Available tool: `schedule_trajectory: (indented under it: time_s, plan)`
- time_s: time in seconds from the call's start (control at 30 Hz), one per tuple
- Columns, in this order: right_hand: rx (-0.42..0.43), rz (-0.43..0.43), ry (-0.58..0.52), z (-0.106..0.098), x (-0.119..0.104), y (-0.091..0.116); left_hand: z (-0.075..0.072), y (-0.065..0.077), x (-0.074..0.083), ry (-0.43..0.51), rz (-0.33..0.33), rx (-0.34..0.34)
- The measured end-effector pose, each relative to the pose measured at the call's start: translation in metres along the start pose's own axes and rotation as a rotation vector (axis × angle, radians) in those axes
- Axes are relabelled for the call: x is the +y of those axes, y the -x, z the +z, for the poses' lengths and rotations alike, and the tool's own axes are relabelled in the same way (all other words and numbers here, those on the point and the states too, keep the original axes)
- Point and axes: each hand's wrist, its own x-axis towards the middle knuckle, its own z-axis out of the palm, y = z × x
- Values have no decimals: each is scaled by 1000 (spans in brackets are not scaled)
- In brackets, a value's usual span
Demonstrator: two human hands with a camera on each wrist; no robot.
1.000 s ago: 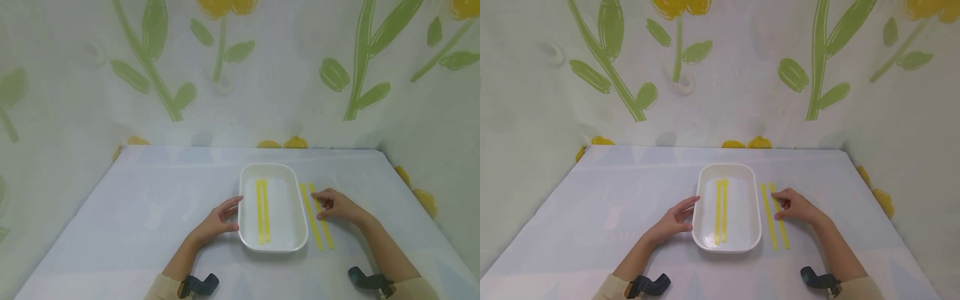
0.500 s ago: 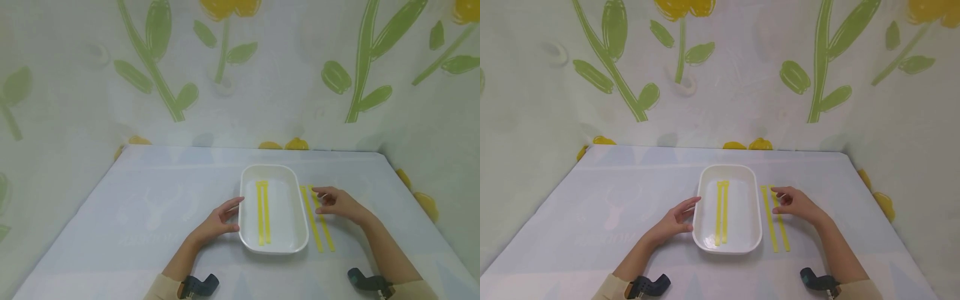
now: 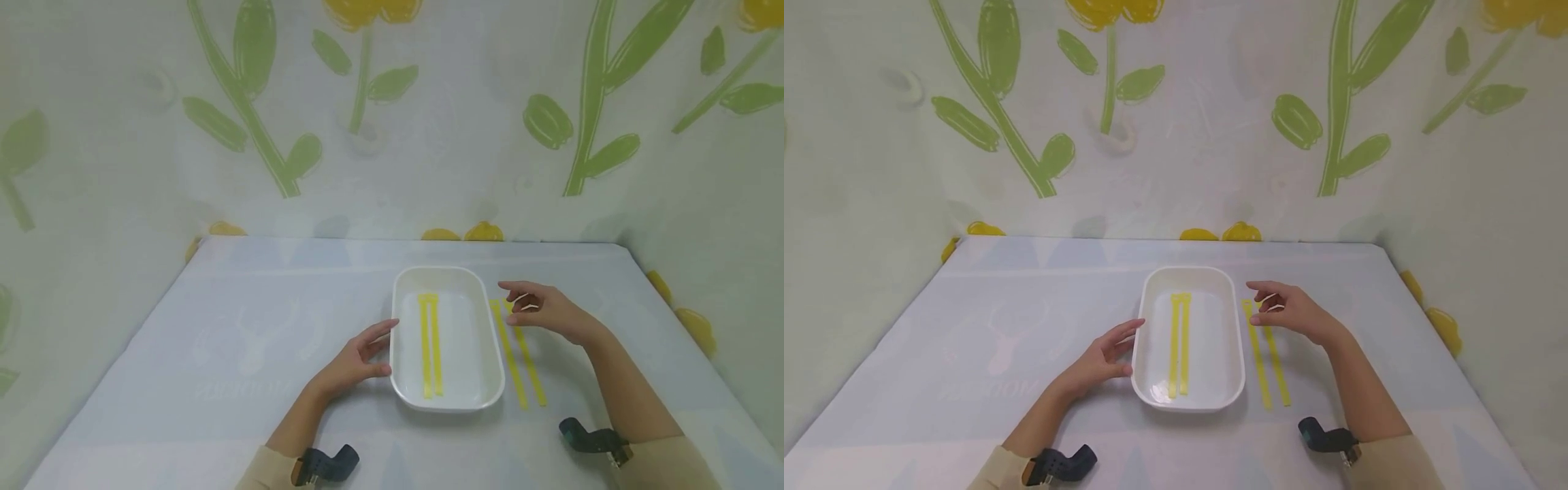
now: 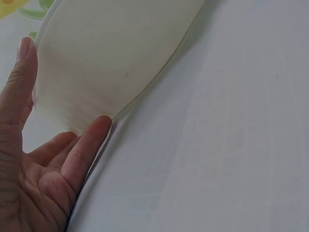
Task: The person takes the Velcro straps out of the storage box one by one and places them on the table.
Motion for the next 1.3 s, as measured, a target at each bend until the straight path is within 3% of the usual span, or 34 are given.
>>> schedule_trajectory:
  time_s: [0.47,0.9,1.3]
  plan:
    - [-86,-39,-20,-2,-33,-18,1,-1,1,-23,-7,12]
    - [-228,-49,-67,-2,-65,-42,1,-1,2,-15,-8,11]
    - [-327,59,-39,6,-82,-74,-1,1,3,-14,-2,11]
